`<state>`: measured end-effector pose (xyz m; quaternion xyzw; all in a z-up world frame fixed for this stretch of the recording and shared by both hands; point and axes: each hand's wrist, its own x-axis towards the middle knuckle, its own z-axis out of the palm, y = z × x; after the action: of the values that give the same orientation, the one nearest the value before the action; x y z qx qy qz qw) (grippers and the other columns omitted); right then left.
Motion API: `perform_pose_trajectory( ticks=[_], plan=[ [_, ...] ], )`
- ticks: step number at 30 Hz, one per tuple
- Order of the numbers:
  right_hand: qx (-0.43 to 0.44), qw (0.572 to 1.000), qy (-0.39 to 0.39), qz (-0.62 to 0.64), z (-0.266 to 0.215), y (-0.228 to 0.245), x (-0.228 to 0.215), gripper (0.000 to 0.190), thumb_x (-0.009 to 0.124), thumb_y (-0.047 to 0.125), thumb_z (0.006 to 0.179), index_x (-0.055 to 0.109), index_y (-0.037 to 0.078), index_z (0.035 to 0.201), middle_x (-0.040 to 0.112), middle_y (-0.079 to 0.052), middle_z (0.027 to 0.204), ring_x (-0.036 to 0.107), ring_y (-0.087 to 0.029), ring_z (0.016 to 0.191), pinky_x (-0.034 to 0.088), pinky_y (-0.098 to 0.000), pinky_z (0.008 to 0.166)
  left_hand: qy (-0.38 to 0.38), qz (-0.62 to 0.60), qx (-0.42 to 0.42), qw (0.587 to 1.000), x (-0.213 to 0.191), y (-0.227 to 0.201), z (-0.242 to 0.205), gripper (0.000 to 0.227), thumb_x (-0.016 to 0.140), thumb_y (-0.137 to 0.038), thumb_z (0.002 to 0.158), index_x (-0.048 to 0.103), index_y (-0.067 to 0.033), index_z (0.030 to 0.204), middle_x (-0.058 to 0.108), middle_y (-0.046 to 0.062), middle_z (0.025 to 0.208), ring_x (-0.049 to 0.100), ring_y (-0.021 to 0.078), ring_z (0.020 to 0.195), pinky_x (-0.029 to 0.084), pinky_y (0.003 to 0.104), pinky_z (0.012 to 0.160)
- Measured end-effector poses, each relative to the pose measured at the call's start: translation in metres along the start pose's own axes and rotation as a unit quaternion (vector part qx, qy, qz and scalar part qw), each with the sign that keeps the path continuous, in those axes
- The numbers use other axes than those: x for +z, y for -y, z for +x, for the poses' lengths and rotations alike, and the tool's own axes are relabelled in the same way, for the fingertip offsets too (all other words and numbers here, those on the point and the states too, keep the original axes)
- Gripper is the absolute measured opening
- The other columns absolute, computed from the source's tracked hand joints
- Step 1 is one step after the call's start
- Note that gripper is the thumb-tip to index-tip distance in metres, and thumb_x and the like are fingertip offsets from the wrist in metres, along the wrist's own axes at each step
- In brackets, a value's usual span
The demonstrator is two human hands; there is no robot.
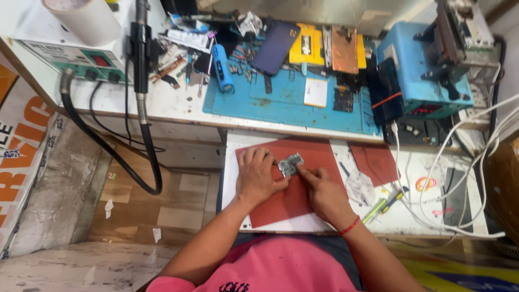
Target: The person uses a small brush to clean a small electronic component placed on a red mat. They repeatedly scrub the surface of the component, occasionally lifting and repositioning it to access different areas.
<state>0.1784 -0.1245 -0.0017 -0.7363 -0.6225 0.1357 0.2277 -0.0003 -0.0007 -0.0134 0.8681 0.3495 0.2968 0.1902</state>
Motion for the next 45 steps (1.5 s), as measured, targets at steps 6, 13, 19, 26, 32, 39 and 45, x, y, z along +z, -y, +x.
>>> perform_pose_trajectory(
  ticks=[6, 13, 19, 26, 32, 39, 45],
  plan=[
    [-0.008, 0.999, 0.016, -0.027, 0.013, -0.01, -0.007, 0.064, 0.054, 0.003, 0.091, 0.051, 0.022, 0.151, 0.06, -0.022, 0.113, 0.066, -0.043, 0.082, 0.055, -0.0488, 0.071, 0.02, 0.012, -0.013, 1.0, 0.002, 0.002, 0.009, 0.049, 0.089, -0.043, 0.063, 0.067, -0.0106, 0.093, 0.057, 0.009, 0.112, 0.049, 0.0347, 0.115, 0.035, 0.052, 0.102],
    [-0.027, 0.999, 0.028, -0.038, -0.003, 0.002, -0.006, 0.058, 0.056, 0.0, 0.094, 0.058, 0.018, 0.149, 0.063, -0.02, 0.116, 0.066, -0.042, 0.083, 0.054, -0.0495, 0.073, -0.004, -0.009, 0.025, 1.0, 0.013, 0.011, -0.007, 0.046, 0.094, -0.035, 0.07, 0.067, -0.0106, 0.099, 0.055, 0.005, 0.112, 0.05, 0.0296, 0.116, 0.037, 0.051, 0.107],
    [-0.025, 1.0, 0.008, -0.015, 0.003, 0.01, -0.012, 0.057, 0.057, -0.002, 0.093, 0.059, 0.014, 0.148, 0.063, -0.02, 0.108, 0.066, -0.04, 0.083, 0.054, -0.0481, 0.071, -0.007, -0.029, 0.024, 0.999, 0.012, 0.01, -0.003, 0.042, 0.093, -0.032, 0.069, 0.068, -0.0105, 0.095, 0.055, 0.004, 0.11, 0.051, 0.0288, 0.115, 0.036, 0.05, 0.106],
    [-0.044, 0.998, -0.024, -0.023, 0.002, -0.003, -0.008, 0.057, 0.057, -0.002, 0.094, 0.061, 0.015, 0.148, 0.062, -0.021, 0.111, 0.066, -0.041, 0.088, 0.055, -0.0472, 0.078, -0.03, -0.029, 0.05, 0.998, 0.013, 0.012, -0.003, 0.045, 0.093, -0.031, 0.069, 0.067, -0.0083, 0.098, 0.053, 0.005, 0.112, 0.052, 0.0262, 0.113, 0.032, 0.055, 0.116],
    [-0.059, 0.998, 0.017, -0.019, 0.004, 0.003, -0.001, 0.059, 0.056, -0.004, 0.087, 0.065, 0.013, 0.143, 0.063, -0.02, 0.108, 0.066, -0.041, 0.087, 0.055, -0.0478, 0.075, -0.014, -0.044, 0.026, 0.999, 0.009, 0.016, -0.006, 0.042, 0.093, -0.029, 0.072, 0.068, -0.0104, 0.1, 0.053, 0.004, 0.111, 0.052, 0.0271, 0.113, 0.036, 0.051, 0.113],
    [-0.043, 0.999, 0.019, -0.013, 0.004, 0.007, -0.006, 0.051, 0.058, -0.003, 0.096, 0.066, 0.016, 0.143, 0.063, -0.018, 0.104, 0.067, -0.038, 0.086, 0.056, -0.0461, 0.074, -0.021, -0.038, 0.043, 0.998, 0.011, 0.016, -0.006, 0.043, 0.093, -0.03, 0.072, 0.068, -0.0087, 0.1, 0.053, 0.005, 0.11, 0.052, 0.027, 0.112, 0.033, 0.053, 0.115],
    [-0.09, 0.995, 0.03, -0.03, 0.003, -0.004, 0.0, 0.06, 0.059, -0.003, 0.087, 0.066, 0.015, 0.143, 0.063, -0.02, 0.105, 0.065, -0.039, 0.082, 0.055, -0.0479, 0.071, -0.015, -0.042, 0.046, 0.998, 0.013, 0.021, -0.009, 0.045, 0.093, -0.028, 0.072, 0.068, -0.0073, 0.103, 0.053, 0.007, 0.112, 0.052, 0.0286, 0.113, 0.033, 0.053, 0.115]
  ],
)
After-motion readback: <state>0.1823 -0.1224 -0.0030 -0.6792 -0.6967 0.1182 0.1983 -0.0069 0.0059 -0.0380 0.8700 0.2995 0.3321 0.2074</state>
